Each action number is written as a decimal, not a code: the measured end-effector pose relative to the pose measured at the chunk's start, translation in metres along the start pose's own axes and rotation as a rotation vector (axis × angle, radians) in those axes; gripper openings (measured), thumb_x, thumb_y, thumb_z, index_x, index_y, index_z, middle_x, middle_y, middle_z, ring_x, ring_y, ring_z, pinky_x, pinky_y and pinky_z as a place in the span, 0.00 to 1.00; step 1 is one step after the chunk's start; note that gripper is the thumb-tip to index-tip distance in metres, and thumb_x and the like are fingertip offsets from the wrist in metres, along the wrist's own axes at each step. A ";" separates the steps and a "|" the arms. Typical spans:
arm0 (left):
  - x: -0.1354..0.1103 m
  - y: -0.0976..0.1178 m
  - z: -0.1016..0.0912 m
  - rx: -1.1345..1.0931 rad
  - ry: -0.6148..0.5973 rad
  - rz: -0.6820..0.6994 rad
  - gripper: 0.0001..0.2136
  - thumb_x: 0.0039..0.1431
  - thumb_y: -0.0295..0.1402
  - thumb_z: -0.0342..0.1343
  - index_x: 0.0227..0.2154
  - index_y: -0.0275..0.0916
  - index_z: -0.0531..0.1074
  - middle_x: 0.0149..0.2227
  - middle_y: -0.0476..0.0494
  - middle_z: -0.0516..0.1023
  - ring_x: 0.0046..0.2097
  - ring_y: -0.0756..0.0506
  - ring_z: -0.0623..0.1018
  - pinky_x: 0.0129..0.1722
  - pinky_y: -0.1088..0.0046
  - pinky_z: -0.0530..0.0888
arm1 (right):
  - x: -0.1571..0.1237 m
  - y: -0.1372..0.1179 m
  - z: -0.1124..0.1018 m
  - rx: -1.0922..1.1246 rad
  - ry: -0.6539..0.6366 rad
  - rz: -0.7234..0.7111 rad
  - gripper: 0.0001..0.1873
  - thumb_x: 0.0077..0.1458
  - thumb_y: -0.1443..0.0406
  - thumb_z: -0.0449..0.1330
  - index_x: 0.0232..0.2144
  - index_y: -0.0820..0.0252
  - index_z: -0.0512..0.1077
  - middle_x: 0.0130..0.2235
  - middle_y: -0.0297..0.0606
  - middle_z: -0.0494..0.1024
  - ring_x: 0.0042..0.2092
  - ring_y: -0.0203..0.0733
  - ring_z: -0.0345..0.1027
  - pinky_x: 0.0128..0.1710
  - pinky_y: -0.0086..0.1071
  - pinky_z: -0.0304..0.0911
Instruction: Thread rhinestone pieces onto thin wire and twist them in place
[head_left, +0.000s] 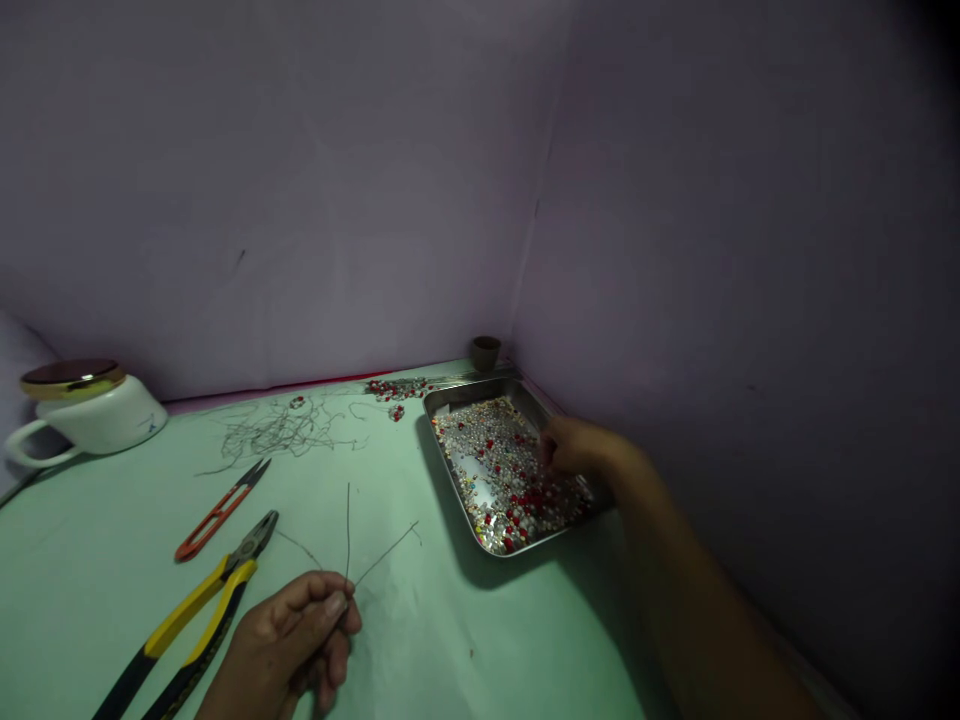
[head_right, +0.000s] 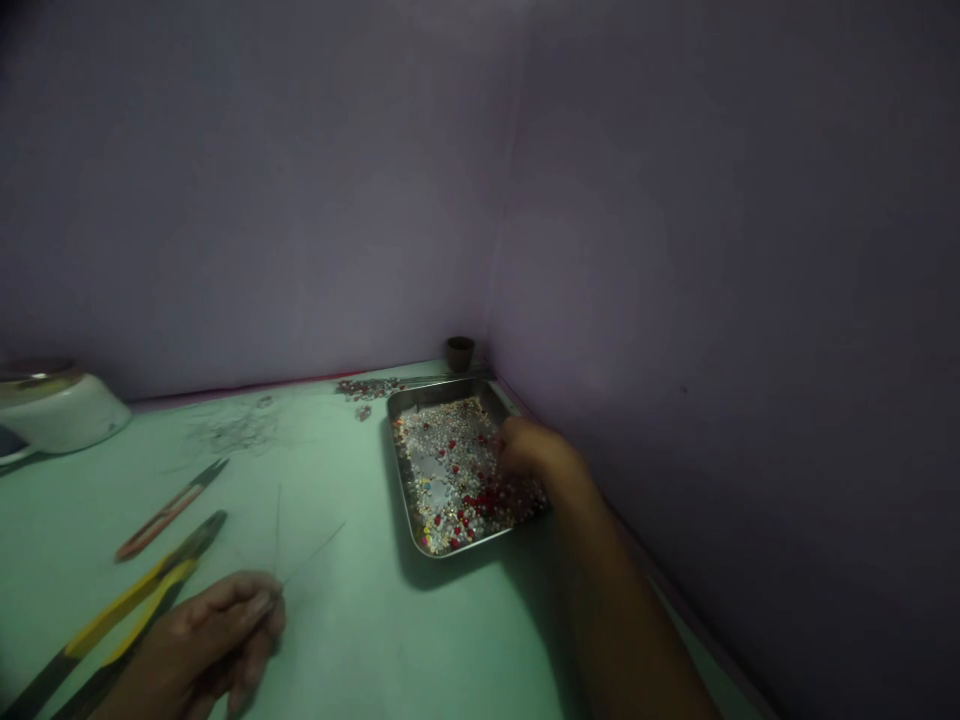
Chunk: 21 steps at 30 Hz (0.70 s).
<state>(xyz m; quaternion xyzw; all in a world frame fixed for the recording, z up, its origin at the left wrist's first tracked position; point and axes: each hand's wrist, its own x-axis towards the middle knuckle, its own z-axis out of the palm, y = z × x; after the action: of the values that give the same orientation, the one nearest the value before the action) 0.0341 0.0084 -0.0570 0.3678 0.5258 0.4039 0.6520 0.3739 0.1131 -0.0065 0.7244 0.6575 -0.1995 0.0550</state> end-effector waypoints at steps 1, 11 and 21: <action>0.000 0.000 0.000 -0.001 -0.001 -0.001 0.13 0.42 0.41 0.62 0.26 0.36 0.71 0.22 0.48 0.73 0.17 0.53 0.66 0.12 0.80 0.63 | 0.000 0.000 0.000 0.000 -0.012 0.009 0.10 0.36 0.74 0.60 0.26 0.63 0.75 0.27 0.38 0.77 0.28 0.38 0.68 0.21 0.24 0.55; -0.001 0.002 0.003 -0.001 0.026 -0.011 0.14 0.38 0.40 0.64 0.23 0.36 0.71 0.19 0.49 0.73 0.16 0.53 0.66 0.12 0.79 0.63 | -0.005 -0.021 0.003 -0.010 -0.084 0.053 0.08 0.36 0.73 0.60 0.25 0.65 0.74 0.27 0.41 0.76 0.29 0.43 0.69 0.21 0.26 0.58; -0.003 0.006 0.009 -0.039 0.041 -0.008 0.16 0.36 0.42 0.65 0.23 0.35 0.71 0.19 0.48 0.73 0.14 0.55 0.64 0.11 0.82 0.59 | 0.002 -0.037 0.013 0.169 0.008 -0.139 0.12 0.38 0.71 0.60 0.30 0.61 0.73 0.29 0.36 0.76 0.29 0.37 0.68 0.23 0.23 0.55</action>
<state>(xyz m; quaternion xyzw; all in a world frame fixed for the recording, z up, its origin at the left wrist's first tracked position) 0.0413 0.0073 -0.0493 0.3445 0.5327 0.4190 0.6496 0.3348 0.1150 -0.0126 0.6798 0.6874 -0.2546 -0.0227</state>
